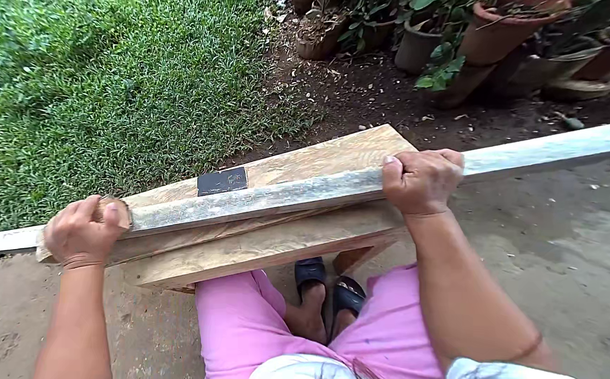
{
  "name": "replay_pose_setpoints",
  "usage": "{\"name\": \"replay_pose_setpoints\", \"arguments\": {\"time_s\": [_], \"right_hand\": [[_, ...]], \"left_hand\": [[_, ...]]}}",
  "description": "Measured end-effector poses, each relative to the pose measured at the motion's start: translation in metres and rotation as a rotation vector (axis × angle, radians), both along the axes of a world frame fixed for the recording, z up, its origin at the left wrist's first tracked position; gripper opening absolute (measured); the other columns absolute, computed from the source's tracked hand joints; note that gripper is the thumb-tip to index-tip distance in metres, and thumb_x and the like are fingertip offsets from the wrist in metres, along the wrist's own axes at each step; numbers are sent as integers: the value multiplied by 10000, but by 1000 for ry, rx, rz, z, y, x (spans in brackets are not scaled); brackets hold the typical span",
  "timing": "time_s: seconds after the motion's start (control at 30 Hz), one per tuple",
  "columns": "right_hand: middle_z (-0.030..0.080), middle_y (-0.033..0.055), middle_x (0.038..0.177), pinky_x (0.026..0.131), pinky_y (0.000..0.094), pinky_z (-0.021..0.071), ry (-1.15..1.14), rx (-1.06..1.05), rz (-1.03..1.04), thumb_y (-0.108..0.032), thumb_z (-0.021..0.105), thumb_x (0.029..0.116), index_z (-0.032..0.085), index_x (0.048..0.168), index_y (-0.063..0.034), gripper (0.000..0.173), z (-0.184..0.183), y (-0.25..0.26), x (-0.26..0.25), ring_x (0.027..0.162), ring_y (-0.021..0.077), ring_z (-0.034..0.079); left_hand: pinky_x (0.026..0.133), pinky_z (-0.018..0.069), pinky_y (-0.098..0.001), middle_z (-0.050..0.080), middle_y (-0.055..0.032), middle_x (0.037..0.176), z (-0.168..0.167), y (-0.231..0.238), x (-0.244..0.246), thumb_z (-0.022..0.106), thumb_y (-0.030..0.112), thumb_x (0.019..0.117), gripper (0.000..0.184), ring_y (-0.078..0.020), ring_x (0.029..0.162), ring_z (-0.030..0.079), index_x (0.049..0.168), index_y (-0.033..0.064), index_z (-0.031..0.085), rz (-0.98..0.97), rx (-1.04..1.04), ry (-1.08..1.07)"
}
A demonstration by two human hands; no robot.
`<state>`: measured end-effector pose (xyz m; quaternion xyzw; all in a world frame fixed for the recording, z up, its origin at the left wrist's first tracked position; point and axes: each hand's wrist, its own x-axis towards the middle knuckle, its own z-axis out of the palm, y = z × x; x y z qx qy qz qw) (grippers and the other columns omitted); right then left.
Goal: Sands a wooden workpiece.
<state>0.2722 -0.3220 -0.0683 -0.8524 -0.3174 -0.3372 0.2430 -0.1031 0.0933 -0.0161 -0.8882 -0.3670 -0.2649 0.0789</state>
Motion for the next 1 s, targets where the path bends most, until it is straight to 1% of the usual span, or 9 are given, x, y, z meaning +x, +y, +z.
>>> {"name": "replay_pose_setpoints", "arguments": {"time_s": [0.07,0.17,0.27,0.43,0.53,0.7,0.87,0.93,1.0], "right_hand": [[659,236,676,849,598,413,-12,14,-7,-316,313,1045,560,669,13,557,-1,0,-1,721,413,673],[652,238,668,834,595,416,-22,16,-12,-314,313,1048,543,657,14,560,-2,3,0,715,412,674],[654,240,673,844,596,413,-6,7,-21,-311,306,1052,534,652,18,566,-2,5,0,730,417,675],[662,241,690,846,602,417,7,2,-12,-326,296,1055,539,668,15,571,-1,2,0,748,413,682],[657,250,694,835,617,422,16,-14,15,-327,281,1041,552,678,27,575,1,-1,1,748,428,678],[641,267,678,840,621,412,20,-29,9,-331,264,1062,537,679,35,596,2,-1,1,736,445,670],[633,253,655,836,600,410,-9,-11,-16,-324,280,1056,526,657,22,583,1,0,0,714,425,663],[635,242,654,839,590,414,-15,8,-17,-319,293,1054,527,651,13,572,1,2,0,711,412,664],[658,229,669,846,578,419,-13,19,-25,-316,303,1052,550,653,7,570,1,3,-1,719,392,675]], "left_hand": [[945,410,-749,669,-336,1213,2,14,-16,352,547,970,711,-563,1159,619,1217,-25,696,111,-32,-19],[971,402,-733,663,-350,1208,9,-16,4,404,524,968,681,-558,1176,613,1188,-49,698,162,-55,-57],[987,420,-707,679,-327,1185,8,-77,57,435,529,945,675,-537,1162,628,1164,-46,712,7,-37,-89],[1005,488,-566,745,-162,1015,6,-190,173,534,568,906,560,-358,1048,701,1026,78,775,-351,-18,-114],[972,506,-502,758,-96,960,8,-223,213,526,570,909,525,-293,978,717,989,126,793,-574,12,-87],[968,521,-514,760,-118,1018,6,-174,170,461,529,950,541,-303,1022,722,1067,111,783,-603,36,-62],[949,491,-658,723,-223,1190,3,-54,57,332,582,992,694,-443,1135,679,1176,54,742,-240,4,11],[895,474,-718,711,-268,1183,1,-13,18,322,598,990,720,-498,1108,673,1180,38,734,-71,-8,-8],[926,438,-738,693,-303,1198,1,3,2,358,553,986,683,-531,1130,651,1188,15,728,52,-39,-49]]}}
